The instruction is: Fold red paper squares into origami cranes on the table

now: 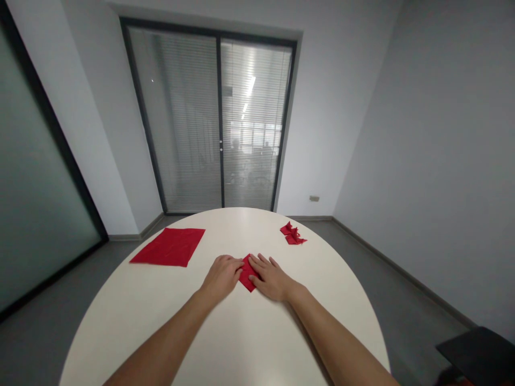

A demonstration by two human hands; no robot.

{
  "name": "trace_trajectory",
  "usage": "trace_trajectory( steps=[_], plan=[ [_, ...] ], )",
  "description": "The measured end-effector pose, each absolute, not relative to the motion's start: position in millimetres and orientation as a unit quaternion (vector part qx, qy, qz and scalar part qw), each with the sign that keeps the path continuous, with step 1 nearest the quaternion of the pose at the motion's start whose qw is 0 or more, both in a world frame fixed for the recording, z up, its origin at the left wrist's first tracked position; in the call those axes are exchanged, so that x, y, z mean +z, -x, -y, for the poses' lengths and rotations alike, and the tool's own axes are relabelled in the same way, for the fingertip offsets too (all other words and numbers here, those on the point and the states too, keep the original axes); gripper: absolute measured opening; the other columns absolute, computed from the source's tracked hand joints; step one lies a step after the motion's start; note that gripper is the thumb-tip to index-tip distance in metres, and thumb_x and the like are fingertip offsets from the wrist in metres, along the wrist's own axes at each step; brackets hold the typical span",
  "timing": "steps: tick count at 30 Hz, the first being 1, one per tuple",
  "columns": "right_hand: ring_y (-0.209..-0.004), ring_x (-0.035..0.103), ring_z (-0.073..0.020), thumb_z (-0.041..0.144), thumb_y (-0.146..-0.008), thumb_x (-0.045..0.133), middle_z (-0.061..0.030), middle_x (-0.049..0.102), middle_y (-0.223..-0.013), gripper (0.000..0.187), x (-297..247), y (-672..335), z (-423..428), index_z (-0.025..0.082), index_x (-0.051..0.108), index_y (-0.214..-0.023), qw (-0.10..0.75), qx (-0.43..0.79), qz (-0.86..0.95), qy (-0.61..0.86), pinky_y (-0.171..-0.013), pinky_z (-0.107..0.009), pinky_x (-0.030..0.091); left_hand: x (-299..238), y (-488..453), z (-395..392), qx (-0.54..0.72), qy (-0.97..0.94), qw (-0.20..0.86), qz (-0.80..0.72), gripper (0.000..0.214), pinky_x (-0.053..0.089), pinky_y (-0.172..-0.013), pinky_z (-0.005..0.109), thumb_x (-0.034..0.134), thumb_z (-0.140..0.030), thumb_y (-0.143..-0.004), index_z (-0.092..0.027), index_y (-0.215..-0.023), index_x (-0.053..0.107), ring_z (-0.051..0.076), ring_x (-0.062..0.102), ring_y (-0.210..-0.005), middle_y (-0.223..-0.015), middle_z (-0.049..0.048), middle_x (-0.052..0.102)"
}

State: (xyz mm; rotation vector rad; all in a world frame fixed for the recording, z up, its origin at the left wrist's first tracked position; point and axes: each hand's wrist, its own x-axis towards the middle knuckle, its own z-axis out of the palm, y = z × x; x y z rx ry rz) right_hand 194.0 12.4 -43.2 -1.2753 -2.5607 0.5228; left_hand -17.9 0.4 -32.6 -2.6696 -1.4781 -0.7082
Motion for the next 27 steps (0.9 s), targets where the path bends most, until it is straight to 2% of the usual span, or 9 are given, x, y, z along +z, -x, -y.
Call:
trace_trajectory(
  steps=[7, 14, 18, 22, 27],
  plan=[
    [-0.148, 0.026, -0.0329, 0.033, -0.096, 0.047, -0.0091, 0.034, -0.159, 0.057, -41.4, -197.7, -15.2, 0.025, 0.037, -0.152, 0.159, 0.171, 0.879, 0.415, -0.118, -0.061, 0.017, -37.1, 17.0, -2.4, -0.201, 0.850, 0.041, 0.484, 0.026, 0.046, -0.090, 0.037, 0.049, -0.015, -0.095, -0.022, -0.104, 0.072, 0.023, 0.064, -0.092, -0.092, 0.0063, 0.074],
    [-0.122, 0.057, -0.0278, 0.021, -0.082, 0.063, -0.0105, 0.065, -0.131, 0.052, -35.6, -196.0, -17.0, 0.020, 0.059, -0.134, 0.262, 0.152, 0.857, 0.418, -0.108, -0.042, 0.040, -32.2, 15.4, -0.6, -0.200, 0.825, 0.092, 0.520, 0.026, 0.045, -0.086, 0.037, 0.043, -0.014, -0.098, -0.018, -0.100, 0.068, 0.024, 0.064, -0.085, -0.084, 0.0078, 0.070],
    [-0.111, 0.063, -0.0271, 0.020, -0.082, 0.063, -0.0111, 0.069, -0.123, 0.049, -33.3, -200.7, -19.7, 0.019, 0.062, -0.131, 0.281, 0.173, 0.818, 0.471, -0.100, -0.040, 0.046, -32.1, 15.2, -0.7, -0.239, 0.801, 0.097, 0.541, 0.021, 0.044, -0.085, 0.036, 0.046, -0.016, -0.097, -0.019, -0.099, 0.067, 0.023, 0.063, -0.084, -0.084, 0.0065, 0.070],
    [-0.109, 0.065, -0.0247, 0.018, -0.084, 0.060, -0.0072, 0.071, -0.120, 0.043, -33.7, -203.1, -23.2, 0.022, 0.064, -0.126, 0.329, 0.210, 0.792, 0.469, -0.098, -0.038, 0.047, -34.2, 15.7, -1.1, -0.277, 0.785, 0.104, 0.544, 0.017, 0.045, -0.084, 0.037, 0.051, -0.013, -0.092, -0.021, -0.098, 0.065, 0.024, 0.063, -0.085, -0.085, 0.0050, 0.070],
    [-0.101, 0.067, -0.0224, 0.020, -0.087, 0.055, -0.0038, 0.073, -0.113, 0.032, -29.1, -205.7, -25.1, 0.024, 0.068, -0.115, 0.397, 0.199, 0.761, 0.473, -0.091, -0.035, 0.050, -32.9, 18.3, -1.3, -0.329, 0.763, 0.109, 0.546, 0.017, 0.046, -0.084, 0.037, 0.050, -0.013, -0.092, -0.021, -0.098, 0.064, 0.023, 0.063, -0.087, -0.089, 0.0051, 0.070]
  ],
)
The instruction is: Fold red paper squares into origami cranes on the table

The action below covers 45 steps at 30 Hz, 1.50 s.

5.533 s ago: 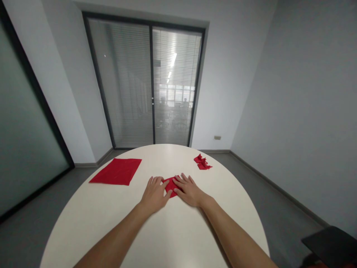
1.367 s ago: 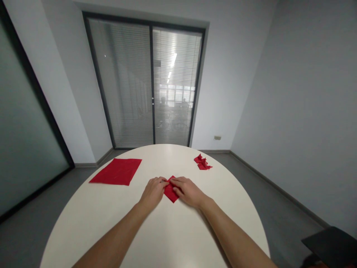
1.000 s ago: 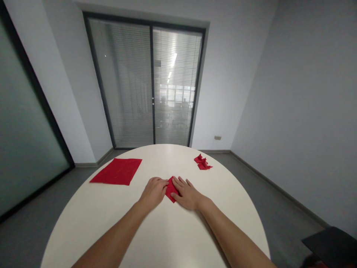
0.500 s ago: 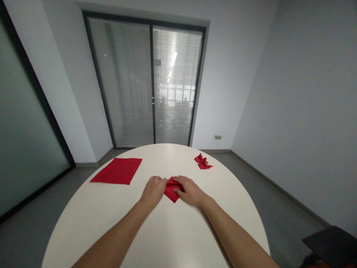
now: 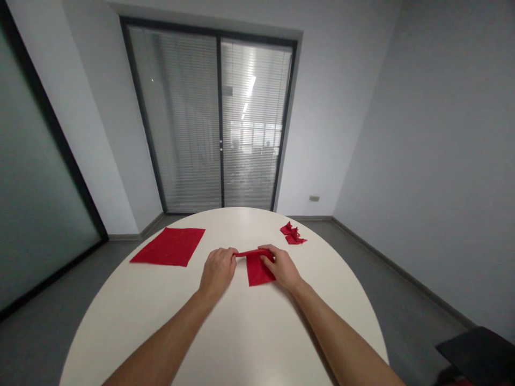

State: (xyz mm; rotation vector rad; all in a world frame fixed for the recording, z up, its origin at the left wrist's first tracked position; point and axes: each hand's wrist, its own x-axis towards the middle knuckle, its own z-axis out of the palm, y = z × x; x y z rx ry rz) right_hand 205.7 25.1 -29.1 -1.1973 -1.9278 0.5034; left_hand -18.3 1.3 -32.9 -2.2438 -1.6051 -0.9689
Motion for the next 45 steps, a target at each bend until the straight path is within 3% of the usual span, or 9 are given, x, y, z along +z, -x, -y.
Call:
trace_trajectory(
  steps=[4, 12, 16, 20, 30, 33, 38, 41, 45],
  plan=[
    [-0.093, 0.067, -0.0227, 0.025, -0.090, 0.052, -0.0047, 0.074, -0.104, 0.023, -23.0, -210.9, -25.7, 0.023, 0.070, -0.104, 0.426, 0.177, 0.749, 0.476, -0.085, -0.035, 0.050, -31.2, 19.9, -1.5, -0.357, 0.746, 0.101, 0.552, 0.018, 0.047, -0.085, 0.037, 0.047, -0.017, -0.094, -0.021, -0.099, 0.063, 0.023, 0.063, -0.089, -0.090, 0.0058, 0.070],
    [-0.087, 0.067, -0.0226, 0.040, -0.090, 0.058, -0.0053, 0.074, -0.100, 0.028, -21.4, -218.2, -30.2, 0.022, 0.069, -0.109, 0.459, 0.168, 0.706, 0.512, -0.082, -0.035, 0.050, -34.6, 20.6, -4.2, -0.410, 0.709, -0.002, 0.573, 0.022, 0.047, -0.084, 0.032, 0.050, -0.017, -0.090, -0.022, -0.109, 0.060, 0.021, 0.065, -0.090, -0.093, 0.0047, 0.069],
    [-0.083, 0.067, -0.0228, 0.037, -0.089, 0.059, -0.0053, 0.074, -0.098, 0.027, -24.7, -223.0, -33.4, 0.022, 0.069, -0.109, 0.417, 0.152, 0.710, 0.547, -0.079, -0.036, 0.051, -37.6, 19.2, -6.3, -0.382, 0.702, -0.052, 0.598, 0.021, 0.045, -0.077, 0.028, 0.051, -0.017, -0.089, -0.023, -0.106, 0.061, 0.019, 0.065, -0.083, -0.086, 0.0021, 0.069],
    [-0.100, 0.064, -0.0258, 0.029, -0.090, 0.058, -0.0086, 0.072, -0.107, 0.021, -21.0, -222.5, -30.6, 0.021, 0.072, -0.104, 0.372, 0.044, 0.756, 0.536, -0.093, -0.040, 0.047, -39.8, 17.1, -6.7, -0.337, 0.695, -0.080, 0.630, 0.026, 0.042, -0.071, 0.027, 0.052, -0.018, -0.088, -0.024, -0.112, 0.061, 0.017, 0.065, -0.076, -0.083, 0.0008, 0.071],
    [-0.114, 0.059, -0.0256, 0.033, -0.096, 0.052, -0.0104, 0.068, -0.124, 0.033, -32.6, -183.7, -10.3, 0.020, 0.069, -0.121, 0.256, 0.055, 0.862, 0.434, -0.101, -0.040, 0.043, -27.0, 11.6, 6.2, -0.219, 0.754, 0.033, 0.619, 0.023, 0.044, -0.083, 0.038, 0.050, -0.026, -0.090, -0.024, -0.099, 0.071, 0.025, 0.066, -0.085, -0.082, 0.0071, 0.071],
    [-0.120, 0.056, -0.0273, 0.030, -0.095, 0.052, -0.0105, 0.066, -0.128, 0.036, -41.4, -184.4, -13.8, 0.021, 0.065, -0.127, 0.249, 0.071, 0.879, 0.400, -0.104, -0.043, 0.042, -28.8, 11.6, 7.7, -0.224, 0.774, 0.043, 0.590, 0.022, 0.044, -0.091, 0.042, 0.052, -0.026, -0.088, -0.021, -0.097, 0.071, 0.028, 0.064, -0.100, -0.098, 0.0101, 0.072],
    [-0.126, 0.054, -0.0270, 0.028, -0.089, 0.058, -0.0118, 0.061, -0.136, 0.050, -44.1, -192.7, -17.4, 0.019, 0.054, -0.139, 0.263, 0.121, 0.885, 0.365, -0.109, -0.043, 0.041, -43.9, 12.7, 4.9, -0.190, 0.850, -0.020, 0.491, 0.059, 0.025, -0.118, 0.043, 0.046, -0.017, -0.086, -0.016, -0.145, 0.046, 0.024, 0.036, -0.143, -0.153, 0.0095, 0.045],
    [-0.139, 0.043, -0.0290, 0.033, -0.093, 0.051, -0.0158, 0.049, -0.148, 0.057, -45.1, -196.4, -18.0, 0.014, 0.045, -0.147, 0.218, 0.148, 0.881, 0.392, -0.116, -0.047, 0.033, -49.7, 13.8, 4.6, -0.118, 0.873, -0.073, 0.467, 0.063, 0.016, -0.122, 0.047, 0.035, -0.020, -0.093, -0.017, -0.155, 0.028, 0.023, 0.019, -0.151, -0.162, 0.0058, 0.029],
    [-0.150, 0.019, -0.0332, 0.041, -0.101, 0.031, -0.0168, 0.027, -0.160, 0.062, -44.7, -198.4, -16.5, 0.008, 0.033, -0.153, 0.120, 0.137, 0.846, 0.501, -0.120, -0.056, 0.017, -46.4, 14.2, 7.6, -0.064, 0.870, -0.076, 0.482, 0.059, 0.013, -0.121, 0.054, 0.029, -0.028, -0.097, -0.021, -0.156, 0.026, 0.030, 0.012, -0.152, -0.165, 0.0042, 0.019]
  ],
)
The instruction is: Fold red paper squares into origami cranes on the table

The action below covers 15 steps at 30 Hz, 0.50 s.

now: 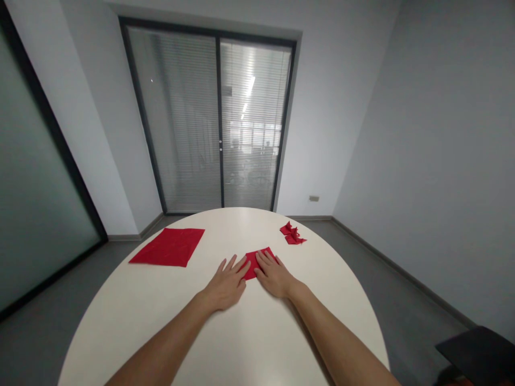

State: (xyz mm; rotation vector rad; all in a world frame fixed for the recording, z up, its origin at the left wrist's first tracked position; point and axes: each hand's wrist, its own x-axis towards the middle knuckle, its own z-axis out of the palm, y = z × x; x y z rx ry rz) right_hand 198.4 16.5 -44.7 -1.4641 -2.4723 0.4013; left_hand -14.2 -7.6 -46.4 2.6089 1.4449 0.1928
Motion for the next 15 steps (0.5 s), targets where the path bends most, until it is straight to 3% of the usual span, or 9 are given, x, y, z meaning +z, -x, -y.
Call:
trace_trajectory(
  steps=[4, 8, 12, 15],
  plan=[
    [-0.151, 0.016, -0.0344, 0.034, -0.098, 0.034, -0.0186, 0.024, -0.160, 0.063, -37.0, -197.3, -12.1, 0.005, 0.029, -0.154, 0.111, 0.077, 0.819, 0.558, -0.120, -0.060, 0.008, -40.5, 12.7, 12.6, 0.057, -0.874, 0.064, -0.478, 0.059, 0.010, -0.121, 0.057, 0.031, -0.034, -0.098, -0.024, -0.156, 0.027, 0.032, 0.010, -0.152, -0.165, 0.0043, 0.019],
    [-0.151, 0.018, -0.0269, 0.022, -0.094, 0.038, -0.0141, 0.027, -0.161, 0.063, -33.7, -189.5, -9.8, 0.010, 0.028, -0.155, 0.157, 0.068, 0.873, 0.457, -0.123, -0.051, 0.013, -40.0, 10.3, 16.7, 0.069, -0.883, 0.049, -0.461, 0.063, 0.008, -0.122, 0.056, 0.039, -0.037, -0.095, -0.025, -0.155, 0.027, 0.032, 0.010, -0.152, -0.164, 0.0047, 0.021],
    [-0.150, 0.024, -0.0241, 0.033, -0.102, 0.026, -0.0122, 0.029, -0.160, 0.057, -42.3, -184.0, -13.9, 0.012, 0.028, -0.155, 0.156, 0.139, 0.884, 0.419, -0.122, -0.045, 0.021, -42.3, 8.0, 17.7, 0.068, -0.891, 0.049, -0.447, 0.059, 0.009, -0.123, 0.054, 0.036, -0.039, -0.096, -0.023, -0.153, 0.032, 0.030, 0.011, -0.152, -0.164, 0.0055, 0.024],
    [-0.151, 0.019, -0.0275, 0.043, -0.104, 0.023, -0.0149, 0.025, -0.161, 0.063, -48.0, -190.9, -20.5, 0.007, 0.028, -0.155, 0.119, 0.146, 0.869, 0.457, -0.123, -0.047, 0.018, -42.6, 6.1, 17.5, 0.056, -0.881, 0.063, -0.465, 0.059, 0.011, -0.122, 0.056, 0.032, -0.040, -0.098, -0.023, -0.155, 0.029, 0.032, 0.012, -0.152, -0.165, 0.0043, 0.021]
  ],
)
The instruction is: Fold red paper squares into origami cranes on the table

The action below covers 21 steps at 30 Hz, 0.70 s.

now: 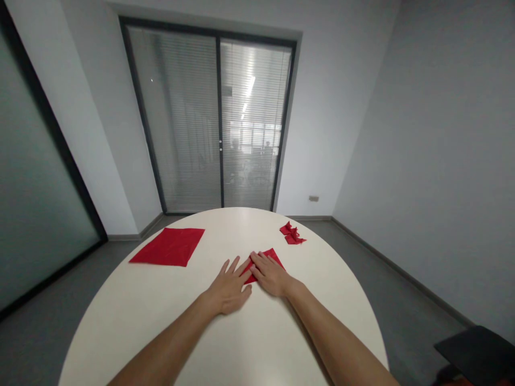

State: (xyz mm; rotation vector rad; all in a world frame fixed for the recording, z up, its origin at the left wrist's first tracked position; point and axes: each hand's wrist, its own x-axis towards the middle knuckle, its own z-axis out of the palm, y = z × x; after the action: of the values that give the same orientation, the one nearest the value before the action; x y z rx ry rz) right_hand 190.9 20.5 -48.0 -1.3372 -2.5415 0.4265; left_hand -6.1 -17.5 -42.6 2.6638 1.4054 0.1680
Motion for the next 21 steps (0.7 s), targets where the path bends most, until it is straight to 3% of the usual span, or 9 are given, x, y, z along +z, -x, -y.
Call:
trace_trajectory(
  steps=[6, 10, 15, 21],
  plan=[
    [-0.151, 0.014, -0.0317, 0.046, -0.101, 0.029, -0.0159, 0.019, -0.162, 0.067, -49.1, -207.7, -28.3, 0.006, 0.025, -0.155, 0.092, 0.121, 0.832, 0.534, -0.121, -0.050, 0.018, -38.9, -4.0, 24.7, 0.060, -0.841, 0.050, -0.535, 0.060, 0.016, -0.120, 0.057, 0.027, -0.044, -0.099, -0.019, -0.153, 0.034, 0.035, 0.021, -0.150, -0.161, 0.0079, 0.030],
    [-0.151, 0.015, -0.0311, 0.048, -0.101, 0.030, -0.0128, 0.020, -0.163, 0.067, -46.7, -206.6, -24.9, 0.011, 0.023, -0.157, 0.096, 0.129, 0.823, 0.545, -0.121, -0.054, 0.013, -37.4, -13.2, 30.0, 0.100, -0.797, -0.025, -0.595, 0.058, 0.014, -0.119, 0.058, 0.038, -0.034, -0.094, -0.007, -0.144, 0.047, 0.038, 0.027, -0.147, -0.152, 0.0194, 0.044],
    [-0.151, 0.015, -0.0304, 0.048, -0.100, 0.030, -0.0111, 0.021, -0.163, 0.065, -44.8, -205.6, -22.2, 0.015, 0.024, -0.157, 0.106, 0.135, 0.820, 0.545, -0.120, -0.057, 0.010, -44.6, -15.2, 24.0, 0.129, -0.868, 0.028, -0.479, 0.062, 0.017, -0.122, 0.043, 0.037, -0.025, -0.092, -0.014, -0.153, 0.032, 0.022, 0.023, -0.150, -0.161, 0.0101, 0.029],
    [-0.150, 0.017, -0.0341, 0.048, -0.100, 0.033, -0.0122, 0.024, -0.162, 0.065, -47.2, -218.4, -29.6, 0.013, 0.030, -0.155, 0.116, 0.125, 0.797, 0.579, -0.119, -0.058, 0.012, -50.1, -14.9, 22.1, 0.102, -0.864, 0.071, -0.488, 0.062, 0.013, -0.122, 0.050, 0.023, -0.046, -0.101, -0.014, -0.154, 0.030, 0.025, 0.019, -0.151, -0.162, 0.0129, 0.025]
  ],
)
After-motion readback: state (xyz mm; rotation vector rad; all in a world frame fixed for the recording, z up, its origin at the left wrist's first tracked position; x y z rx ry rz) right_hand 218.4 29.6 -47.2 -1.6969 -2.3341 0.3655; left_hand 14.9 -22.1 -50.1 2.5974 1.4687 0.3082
